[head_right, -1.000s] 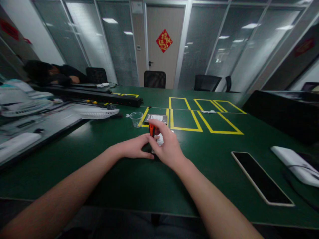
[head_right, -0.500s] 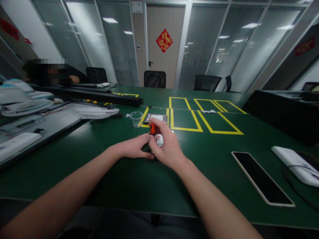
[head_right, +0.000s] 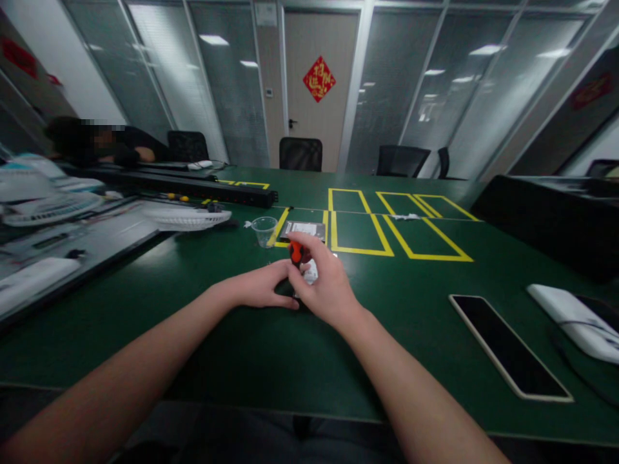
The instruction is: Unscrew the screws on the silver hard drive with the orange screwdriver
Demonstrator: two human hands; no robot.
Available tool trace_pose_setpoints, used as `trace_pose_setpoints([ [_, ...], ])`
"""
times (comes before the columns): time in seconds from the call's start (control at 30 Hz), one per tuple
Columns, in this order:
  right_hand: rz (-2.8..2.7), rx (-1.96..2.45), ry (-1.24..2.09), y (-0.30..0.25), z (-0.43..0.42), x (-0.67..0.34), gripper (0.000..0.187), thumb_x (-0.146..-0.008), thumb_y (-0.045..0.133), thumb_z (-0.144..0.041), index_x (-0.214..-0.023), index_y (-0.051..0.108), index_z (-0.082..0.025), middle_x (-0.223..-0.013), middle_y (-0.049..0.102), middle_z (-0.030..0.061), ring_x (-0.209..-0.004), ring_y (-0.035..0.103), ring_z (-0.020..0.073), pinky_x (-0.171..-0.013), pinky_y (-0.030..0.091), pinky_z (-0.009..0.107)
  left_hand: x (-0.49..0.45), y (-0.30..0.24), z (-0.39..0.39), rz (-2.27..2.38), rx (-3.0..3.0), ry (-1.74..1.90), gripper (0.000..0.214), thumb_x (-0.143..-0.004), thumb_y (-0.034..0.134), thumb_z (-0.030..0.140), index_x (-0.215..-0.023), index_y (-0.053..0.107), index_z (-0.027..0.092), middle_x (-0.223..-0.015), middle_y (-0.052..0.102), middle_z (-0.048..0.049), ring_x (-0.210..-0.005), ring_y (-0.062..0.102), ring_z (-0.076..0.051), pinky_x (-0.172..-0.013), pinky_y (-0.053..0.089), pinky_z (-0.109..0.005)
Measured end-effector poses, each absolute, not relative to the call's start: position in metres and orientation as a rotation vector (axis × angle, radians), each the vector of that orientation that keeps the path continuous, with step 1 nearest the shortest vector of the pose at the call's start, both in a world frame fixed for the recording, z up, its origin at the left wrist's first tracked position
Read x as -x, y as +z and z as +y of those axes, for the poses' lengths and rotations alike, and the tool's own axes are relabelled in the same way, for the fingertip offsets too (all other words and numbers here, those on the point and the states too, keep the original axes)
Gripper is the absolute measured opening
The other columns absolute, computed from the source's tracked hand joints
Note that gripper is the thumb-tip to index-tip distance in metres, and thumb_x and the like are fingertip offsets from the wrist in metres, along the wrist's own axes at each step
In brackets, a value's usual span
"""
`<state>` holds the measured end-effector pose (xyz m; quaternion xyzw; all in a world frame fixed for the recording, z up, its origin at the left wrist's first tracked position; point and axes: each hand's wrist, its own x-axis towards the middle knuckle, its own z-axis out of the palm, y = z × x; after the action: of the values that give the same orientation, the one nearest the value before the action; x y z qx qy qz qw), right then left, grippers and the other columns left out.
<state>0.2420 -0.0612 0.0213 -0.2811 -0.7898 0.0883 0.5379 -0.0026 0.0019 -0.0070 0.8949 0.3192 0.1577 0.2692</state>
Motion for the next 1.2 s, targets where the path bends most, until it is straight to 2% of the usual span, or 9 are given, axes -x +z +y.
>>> trace_pose_setpoints([
  [0.13,-1.878,0.656,0.239,0.019,-0.0603,-0.2421,0.06,-0.116,0.076,-0.019,-0.173,0.071,-0.037,-0.157,0.087,0.0123,-0.134,0.09,0.036,-0.117,0.077,0.058,0.0022,-0.007,0.0007,0.865,-2.432,0.432,0.092,-0.099,0.112,0.057,-0.177,0.074,0.027,-0.186,0.074,-0.0182,-0.176,0.07,-0.05,-0.151,0.055,-0.066],
  [0.23,-1.886,0.634,0.248,0.0187,-0.0603,-0.2424,0.064,-0.115,0.075,-0.018,-0.176,0.071,-0.038,-0.157,0.087,0.0119,-0.133,0.09,0.0364,-0.118,0.077,0.06,0.0028,-0.0074,0.0006,0.861,-2.43,0.444,0.089,-0.099,0.112,0.057,-0.174,0.076,0.027,-0.183,0.076,-0.0181,-0.175,0.071,-0.05,-0.15,0.056,-0.066],
  [0.47,-1.913,0.598,0.255,0.0219,-0.0634,-0.2422,0.076,-0.111,0.074,-0.012,-0.182,0.07,-0.038,-0.167,0.087,0.0123,-0.142,0.089,0.0362,-0.126,0.076,0.06,0.0033,-0.006,0.0014,0.842,-2.411,0.436,0.092,-0.099,0.111,0.059,-0.177,0.075,0.025,-0.189,0.072,-0.0207,-0.18,0.066,-0.051,-0.155,0.05,-0.07],
  [0.73,-1.922,0.659,0.264,0.025,-0.0661,-0.2417,0.072,-0.108,0.075,-0.015,-0.177,0.072,-0.036,-0.157,0.09,0.0121,-0.133,0.091,0.035,-0.117,0.078,0.058,0.0042,-0.0087,0.0034,0.832,-2.4,0.441,0.088,-0.1,0.109,0.061,-0.175,0.076,0.028,-0.189,0.073,-0.019,-0.18,0.066,-0.049,-0.154,0.05,-0.069],
  [0.93,-1.921,0.657,0.255,0.0251,-0.0662,-0.2423,0.078,-0.104,0.074,-0.012,-0.178,0.071,-0.037,-0.161,0.089,0.0118,-0.135,0.09,0.035,-0.119,0.077,0.059,0.0045,-0.0103,0.0041,0.82,-2.397,0.447,0.087,-0.1,0.11,0.059,-0.174,0.075,0.028,-0.187,0.073,-0.019,-0.178,0.067,-0.048,-0.154,0.049,-0.068],
  [1.07,-1.911,0.664,0.24,0.0241,-0.0647,-0.2425,0.066,-0.111,0.079,-0.019,-0.174,0.072,-0.036,-0.154,0.09,0.0118,-0.126,0.09,0.0346,-0.114,0.077,0.058,0.0044,-0.0098,0.0031,0.864,-2.386,0.432,0.085,-0.099,0.111,0.061,-0.169,0.079,0.024,-0.183,0.074,-0.022,-0.172,0.07,-0.05,-0.152,0.052,-0.07],
  [1.2,-1.902,0.685,0.218,0.0234,-0.0626,-0.242,0.057,-0.115,0.079,-0.022,-0.17,0.072,-0.034,-0.143,0.089,0.0111,-0.116,0.088,0.0325,-0.106,0.078,0.056,0.0043,-0.0097,0.0023,0.851,-2.411,0.451,0.084,-0.099,0.111,0.059,-0.17,0.078,0.027,-0.182,0.075,-0.0194,-0.173,0.07,-0.05,-0.15,0.053,-0.069],
])
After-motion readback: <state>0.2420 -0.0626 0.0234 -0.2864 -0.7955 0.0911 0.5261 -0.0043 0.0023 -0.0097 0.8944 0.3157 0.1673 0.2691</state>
